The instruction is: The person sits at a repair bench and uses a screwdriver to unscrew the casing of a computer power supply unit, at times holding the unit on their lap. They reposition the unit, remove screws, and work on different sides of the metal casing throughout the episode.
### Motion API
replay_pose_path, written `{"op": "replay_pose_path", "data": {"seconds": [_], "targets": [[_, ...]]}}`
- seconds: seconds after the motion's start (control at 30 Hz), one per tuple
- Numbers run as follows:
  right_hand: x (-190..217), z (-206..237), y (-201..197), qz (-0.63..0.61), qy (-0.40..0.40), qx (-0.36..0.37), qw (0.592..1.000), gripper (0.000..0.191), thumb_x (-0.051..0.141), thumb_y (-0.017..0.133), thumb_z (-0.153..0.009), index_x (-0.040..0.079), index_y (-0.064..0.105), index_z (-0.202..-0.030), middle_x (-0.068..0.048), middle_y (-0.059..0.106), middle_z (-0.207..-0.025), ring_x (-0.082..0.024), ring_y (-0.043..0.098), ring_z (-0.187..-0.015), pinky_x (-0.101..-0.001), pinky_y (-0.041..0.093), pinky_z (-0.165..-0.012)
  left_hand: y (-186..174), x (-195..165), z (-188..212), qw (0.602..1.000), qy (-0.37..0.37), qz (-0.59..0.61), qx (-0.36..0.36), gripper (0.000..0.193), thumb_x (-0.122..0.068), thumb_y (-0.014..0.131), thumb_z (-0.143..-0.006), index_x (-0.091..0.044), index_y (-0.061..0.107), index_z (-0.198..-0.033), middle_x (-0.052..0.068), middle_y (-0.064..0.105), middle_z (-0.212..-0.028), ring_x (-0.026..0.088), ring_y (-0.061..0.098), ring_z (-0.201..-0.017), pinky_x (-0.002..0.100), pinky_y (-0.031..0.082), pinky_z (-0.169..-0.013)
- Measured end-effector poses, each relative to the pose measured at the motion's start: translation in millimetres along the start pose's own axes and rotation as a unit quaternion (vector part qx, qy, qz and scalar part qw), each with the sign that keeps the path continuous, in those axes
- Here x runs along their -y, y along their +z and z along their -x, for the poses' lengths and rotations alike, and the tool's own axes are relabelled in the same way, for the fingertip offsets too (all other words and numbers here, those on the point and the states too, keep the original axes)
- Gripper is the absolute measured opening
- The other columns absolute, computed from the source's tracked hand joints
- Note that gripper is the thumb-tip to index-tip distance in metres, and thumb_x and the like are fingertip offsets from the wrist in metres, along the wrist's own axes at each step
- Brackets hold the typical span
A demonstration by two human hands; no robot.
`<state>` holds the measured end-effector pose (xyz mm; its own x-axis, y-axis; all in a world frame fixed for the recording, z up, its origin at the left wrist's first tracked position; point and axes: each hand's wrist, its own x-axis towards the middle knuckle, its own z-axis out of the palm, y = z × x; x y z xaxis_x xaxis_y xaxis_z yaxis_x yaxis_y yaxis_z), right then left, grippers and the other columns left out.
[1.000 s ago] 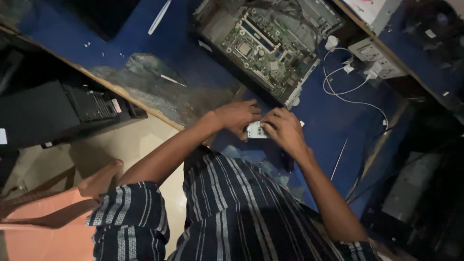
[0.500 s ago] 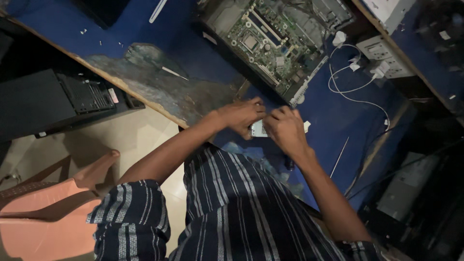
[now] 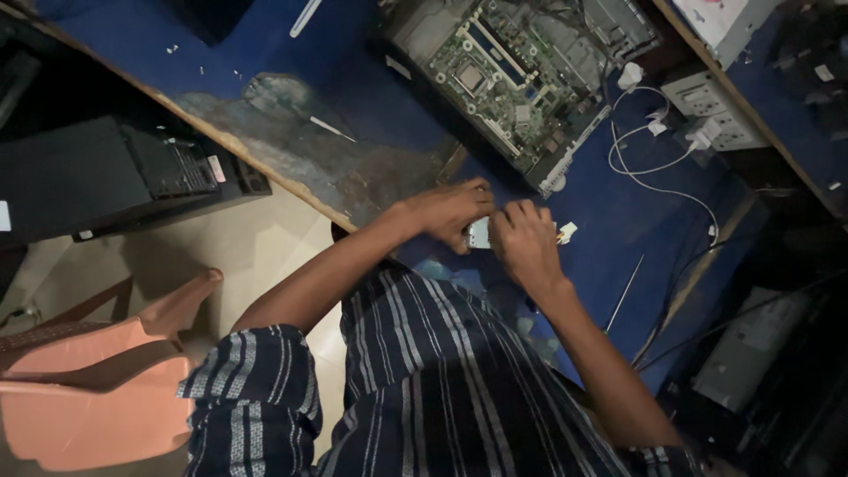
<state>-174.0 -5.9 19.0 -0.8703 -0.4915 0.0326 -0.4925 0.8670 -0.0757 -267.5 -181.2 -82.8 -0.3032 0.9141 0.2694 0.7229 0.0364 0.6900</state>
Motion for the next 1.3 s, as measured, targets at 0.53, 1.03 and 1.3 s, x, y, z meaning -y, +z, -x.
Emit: {"op": "replay_pose_path", "data": {"seconds": [0.53, 1.03, 1.3], "targets": [[4.2, 2.1, 1.1, -0.003, -0.014, -0.042, 0.999, 0.015, 0.016, 0.076, -0.083, 0.008, 0.068, -0.092, -0.009, 0.061, -0.093, -0.030, 0.060, -0.096, -0.0456, 0.044, -0.078, 0.1, -2.9, 2.6, 1.000, -0.011, 0.004, 0.006, 0.069, -0.034, 0.093, -0.053, -0.001, 0.063, -0.106, 0.017, 0.064, -0.114, 0.040, 0.049, -0.123, 0.046, 0.045, -0.102], [-0.6, 4.7, -1.1, -0.025, -0.003, -0.035, 0.999, 0.016, 0.015, 0.076, -0.087, 0.006, 0.069, -0.098, -0.009, 0.063, -0.100, -0.028, 0.060, -0.100, -0.0428, 0.045, -0.082, 1.2, -4.6, 2.1, 1.000, -0.023, 0.006, 0.004, 0.066, -0.032, 0.091, -0.055, -0.001, 0.062, -0.107, 0.015, 0.062, -0.110, 0.038, 0.051, -0.118, 0.046, 0.047, -0.097], [-0.8, 3.1, -2.3, 0.007, 0.000, -0.012, 1.000, 0.020, 0.016, 0.074, -0.085, 0.007, 0.068, -0.102, -0.009, 0.063, -0.103, -0.030, 0.060, -0.103, -0.0455, 0.044, -0.082, 1.4, -4.6, 0.0, 1.000, 0.001, 0.006, -0.011, 0.067, -0.032, 0.091, -0.055, 0.000, 0.063, -0.107, 0.016, 0.063, -0.113, 0.040, 0.050, -0.121, 0.045, 0.046, -0.101]]}}
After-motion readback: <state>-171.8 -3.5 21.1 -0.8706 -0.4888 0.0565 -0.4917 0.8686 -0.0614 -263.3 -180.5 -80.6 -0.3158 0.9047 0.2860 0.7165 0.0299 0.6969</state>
